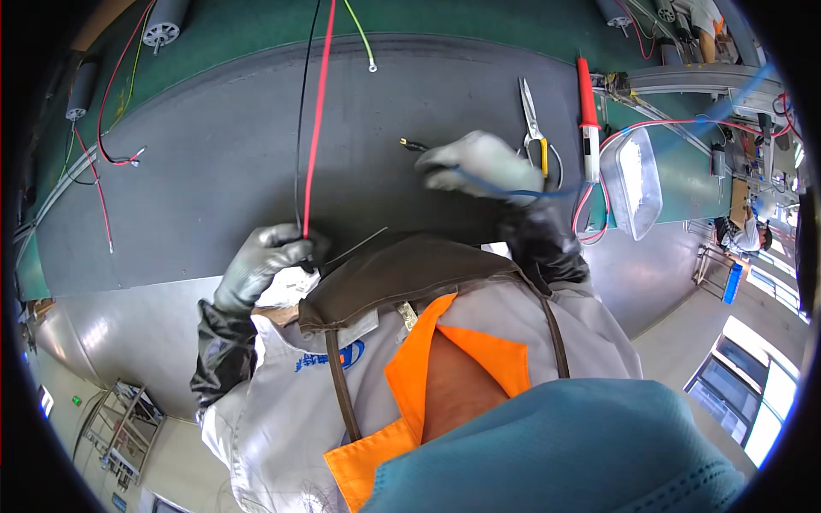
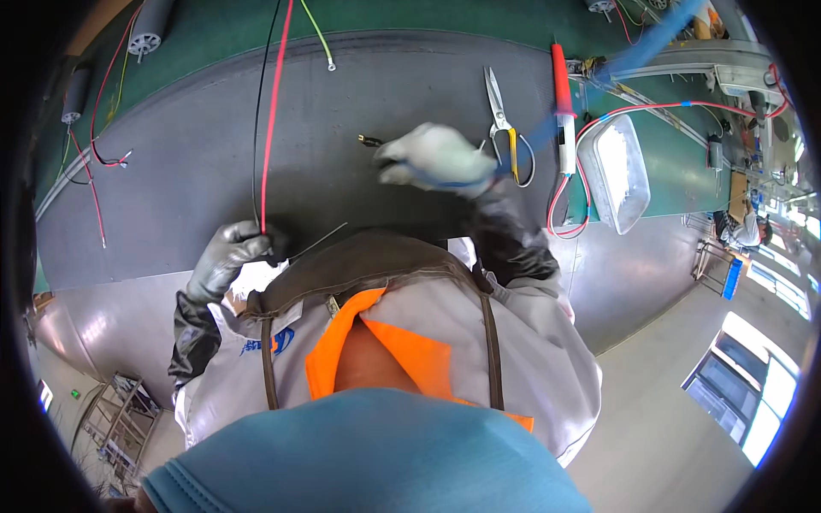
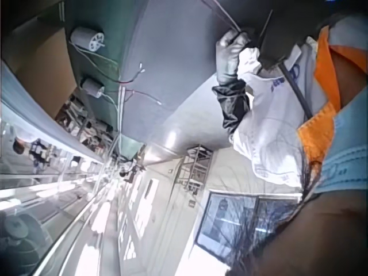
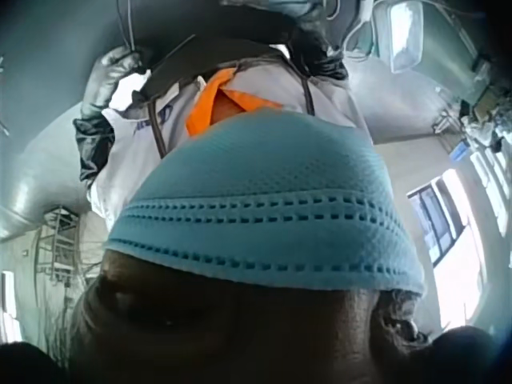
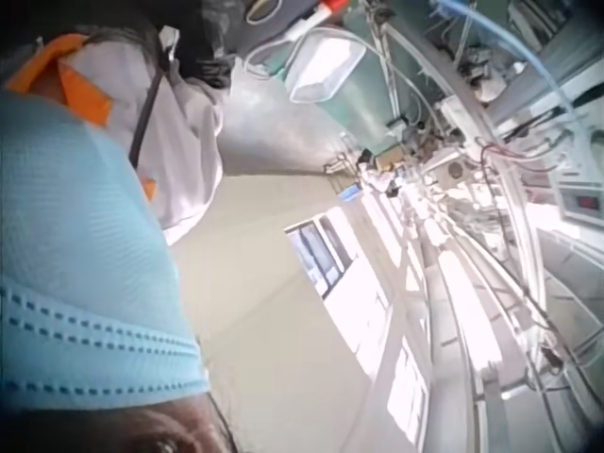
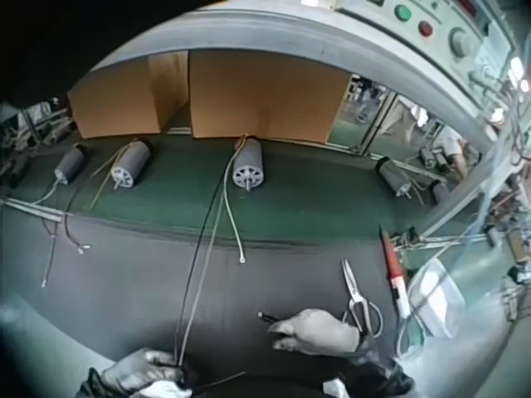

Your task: Connecting wires and electrical terminals to cylindrical electronic motors at a manual assembly station.

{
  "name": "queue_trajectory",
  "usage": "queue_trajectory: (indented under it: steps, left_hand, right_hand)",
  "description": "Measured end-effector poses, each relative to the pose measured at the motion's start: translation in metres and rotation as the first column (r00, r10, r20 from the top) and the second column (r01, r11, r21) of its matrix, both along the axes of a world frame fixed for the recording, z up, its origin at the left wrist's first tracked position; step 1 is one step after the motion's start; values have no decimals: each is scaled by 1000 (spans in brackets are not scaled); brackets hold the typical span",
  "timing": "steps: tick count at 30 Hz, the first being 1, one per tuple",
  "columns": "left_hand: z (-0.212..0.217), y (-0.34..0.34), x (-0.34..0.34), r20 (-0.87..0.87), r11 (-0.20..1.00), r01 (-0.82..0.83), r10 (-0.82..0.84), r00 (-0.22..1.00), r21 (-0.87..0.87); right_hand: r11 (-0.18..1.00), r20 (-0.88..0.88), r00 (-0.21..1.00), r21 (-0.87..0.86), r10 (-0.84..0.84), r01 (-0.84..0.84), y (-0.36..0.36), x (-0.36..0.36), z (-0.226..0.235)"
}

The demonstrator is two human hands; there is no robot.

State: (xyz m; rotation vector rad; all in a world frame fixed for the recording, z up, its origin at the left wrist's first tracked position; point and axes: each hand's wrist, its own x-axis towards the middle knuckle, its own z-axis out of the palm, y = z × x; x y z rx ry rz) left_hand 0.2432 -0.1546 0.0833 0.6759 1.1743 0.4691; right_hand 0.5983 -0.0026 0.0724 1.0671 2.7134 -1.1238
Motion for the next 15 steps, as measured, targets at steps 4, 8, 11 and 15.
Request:
queue_trajectory:
  steps: [4,8,11,15]
  left_hand:
    - [-8,19,40,213,974,-158,122,970,165]
    - [-8,66,93,497,898,-391,251,831,200]
    - [-8,96,125,638,891,-403,189,746,207]
    - [-1,119,150,623,891,-301,27,782,339]
  right_hand:
    - [986,-258,965,169,43,1,-19,-18,-14]
    - [955,-331,917,115,-223,274,-28,2,19]
    - [883,-478,743,-228,-468,410,-40,15,44]
    - [803,-619,511,-458,-596,383,-57,22,50]
